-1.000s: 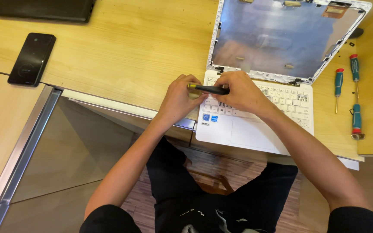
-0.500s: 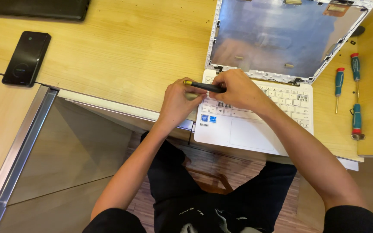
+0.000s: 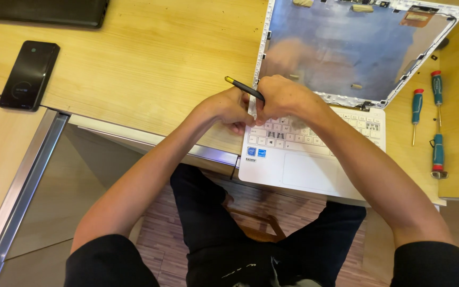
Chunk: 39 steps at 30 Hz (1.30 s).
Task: Cleaning and disassembling a laptop using a brush and screwdriver on a workbench
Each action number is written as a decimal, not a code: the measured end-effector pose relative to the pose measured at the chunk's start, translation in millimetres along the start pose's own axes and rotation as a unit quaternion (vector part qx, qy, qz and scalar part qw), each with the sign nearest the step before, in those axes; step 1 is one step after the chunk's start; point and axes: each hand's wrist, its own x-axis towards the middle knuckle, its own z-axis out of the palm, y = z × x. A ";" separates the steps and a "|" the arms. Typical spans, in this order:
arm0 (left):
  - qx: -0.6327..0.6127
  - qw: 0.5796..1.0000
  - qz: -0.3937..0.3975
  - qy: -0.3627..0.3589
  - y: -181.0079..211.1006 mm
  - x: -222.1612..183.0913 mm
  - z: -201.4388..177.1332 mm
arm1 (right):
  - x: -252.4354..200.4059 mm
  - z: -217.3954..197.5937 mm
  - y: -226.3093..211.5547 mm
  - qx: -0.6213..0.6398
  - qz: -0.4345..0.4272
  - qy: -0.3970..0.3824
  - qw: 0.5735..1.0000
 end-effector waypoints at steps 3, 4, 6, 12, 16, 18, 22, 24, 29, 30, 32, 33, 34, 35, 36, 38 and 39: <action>0.021 1.000 0.011 0.012 5.7 -4.8 7.3 | -8.7 4.4 -0.5 0.011 0.000 0.011 1.000; 0.021 1.000 0.009 0.011 8.1 -9.9 9.2 | -12.3 4.4 1.5 0.013 0.000 0.010 1.000; 0.057 0.996 0.033 0.062 13.9 -20.9 15.9 | -22.9 5.4 7.2 0.036 -0.018 0.039 0.998; -0.008 0.996 0.073 0.051 14.5 -59.0 18.2 | -46.1 19.1 29.0 0.164 -0.116 0.105 0.974; 0.030 0.994 0.084 0.065 3.9 -40.0 14.4 | -44.3 27.3 70.0 0.317 -0.161 0.114 0.928; 0.038 0.994 0.075 0.070 5.7 -39.9 15.8 | -67.1 19.3 85.8 0.345 -0.169 0.195 0.902; 0.065 0.993 0.063 0.078 23.6 -48.7 25.0 | -98.5 8.7 119.9 0.372 -0.149 0.259 0.879; 0.174 0.975 -0.057 0.129 54.8 -69.7 37.1 | -125.3 -10.7 113.5 0.323 -0.024 0.263 0.909; 0.275 0.932 0.063 0.227 25.5 -75.9 52.9 | -90.9 9.5 195.5 0.357 -0.141 0.430 0.817; 0.256 0.924 0.131 0.254 20.2 -82.3 57.1 | -86.0 12.0 208.6 0.343 -0.137 0.504 0.781; 0.233 0.916 0.154 0.287 2.8 -77.4 60.8 | -83.0 21.8 221.8 0.334 -0.145 0.540 0.759; 0.208 0.909 0.175 0.317 -7.5 -74.5 64.3 | -82.0 29.6 229.2 0.325 -0.151 0.573 0.737; 0.209 0.910 0.173 0.315 -8.5 -75.2 65.4 | -79.6 36.3 232.9 0.327 -0.149 0.572 0.737; 0.260 0.891 0.184 0.324 -9.2 -75.7 66.5 | -77.0 42.8 236.7 0.292 -0.145 0.601 0.730; 0.310 0.869 0.195 0.334 -8.2 -76.2 66.1 | -73.6 47.1 240.2 0.256 -0.143 0.629 0.720; 0.450 0.773 0.273 0.354 -13.7 -77.6 74.1 | -70.8 60.1 237.6 0.233 -0.141 0.644 0.715; 0.573 0.651 0.343 0.362 -15.7 -77.9 77.1 | -69.0 65.5 236.4 0.209 -0.140 0.657 0.710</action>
